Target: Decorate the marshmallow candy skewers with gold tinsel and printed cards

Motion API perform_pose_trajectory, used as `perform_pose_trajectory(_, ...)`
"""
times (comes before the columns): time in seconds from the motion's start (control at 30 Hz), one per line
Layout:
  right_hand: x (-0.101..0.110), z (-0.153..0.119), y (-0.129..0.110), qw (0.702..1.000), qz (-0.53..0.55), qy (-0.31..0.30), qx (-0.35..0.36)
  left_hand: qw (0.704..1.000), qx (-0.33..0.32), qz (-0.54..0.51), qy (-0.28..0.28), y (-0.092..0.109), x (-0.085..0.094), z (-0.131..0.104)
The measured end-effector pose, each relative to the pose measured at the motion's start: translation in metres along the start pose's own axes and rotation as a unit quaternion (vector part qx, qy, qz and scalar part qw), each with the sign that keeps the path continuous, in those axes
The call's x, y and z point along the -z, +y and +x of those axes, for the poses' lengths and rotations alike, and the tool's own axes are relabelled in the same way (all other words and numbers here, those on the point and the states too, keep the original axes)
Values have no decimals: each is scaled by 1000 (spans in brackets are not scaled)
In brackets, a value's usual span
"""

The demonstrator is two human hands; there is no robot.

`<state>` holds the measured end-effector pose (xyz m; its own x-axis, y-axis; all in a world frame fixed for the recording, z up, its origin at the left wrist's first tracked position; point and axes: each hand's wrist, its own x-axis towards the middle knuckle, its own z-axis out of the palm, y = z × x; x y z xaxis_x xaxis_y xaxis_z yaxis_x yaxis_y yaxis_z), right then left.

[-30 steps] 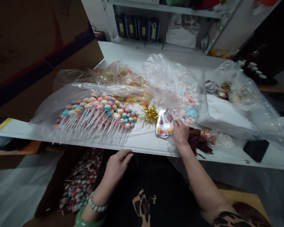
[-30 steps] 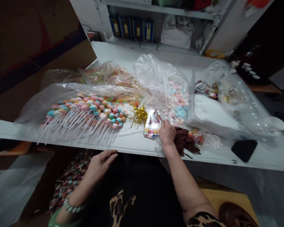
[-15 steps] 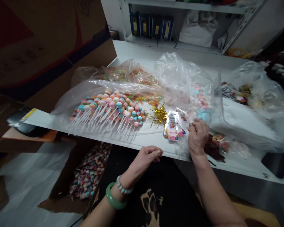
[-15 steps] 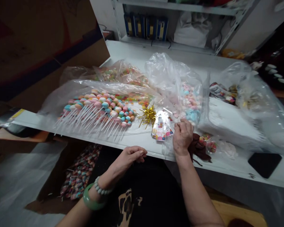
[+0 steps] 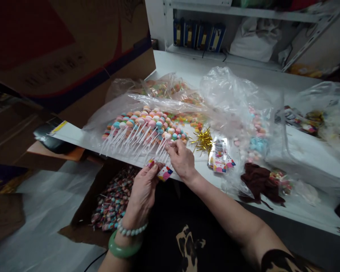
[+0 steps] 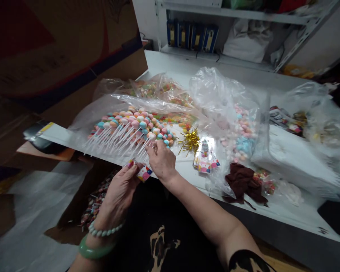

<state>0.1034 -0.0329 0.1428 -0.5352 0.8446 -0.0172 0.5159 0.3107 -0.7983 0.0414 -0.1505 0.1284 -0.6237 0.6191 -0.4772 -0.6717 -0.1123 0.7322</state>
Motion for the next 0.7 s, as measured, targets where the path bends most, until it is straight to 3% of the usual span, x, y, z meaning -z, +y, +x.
perform_pose_trajectory(0.1, -18, 25, -13, 998, -45, 15, -37, 1000, 2, 13, 11, 9, 10, 1)
perform_pose_trajectory(0.2, -25, 33, -8, 994, 58, 24, -94, 1000, -6, 18, 20, 11, 14, 2)
perform_pose_trajectory(0.33, -13, 28, 12, 934, 306, -20, -185, 1000, -8, -7, 12, 9, 11, 3)
perform_pose_trajectory(0.4, -3, 25, 21, 902, 372, -60, -210, 999, -13, -33, 7, 8, 6, 4)
perform_pose_trajectory(0.53, 18, 14, 34, 893, 412, -73, -165, 998, -30, -54, 27, 6, -4, 3)
perform_pose_trajectory(0.7, 42, -25, 35, 888, 441, -107, -80, 997, -64, 29, 29, 0, -16, 3)
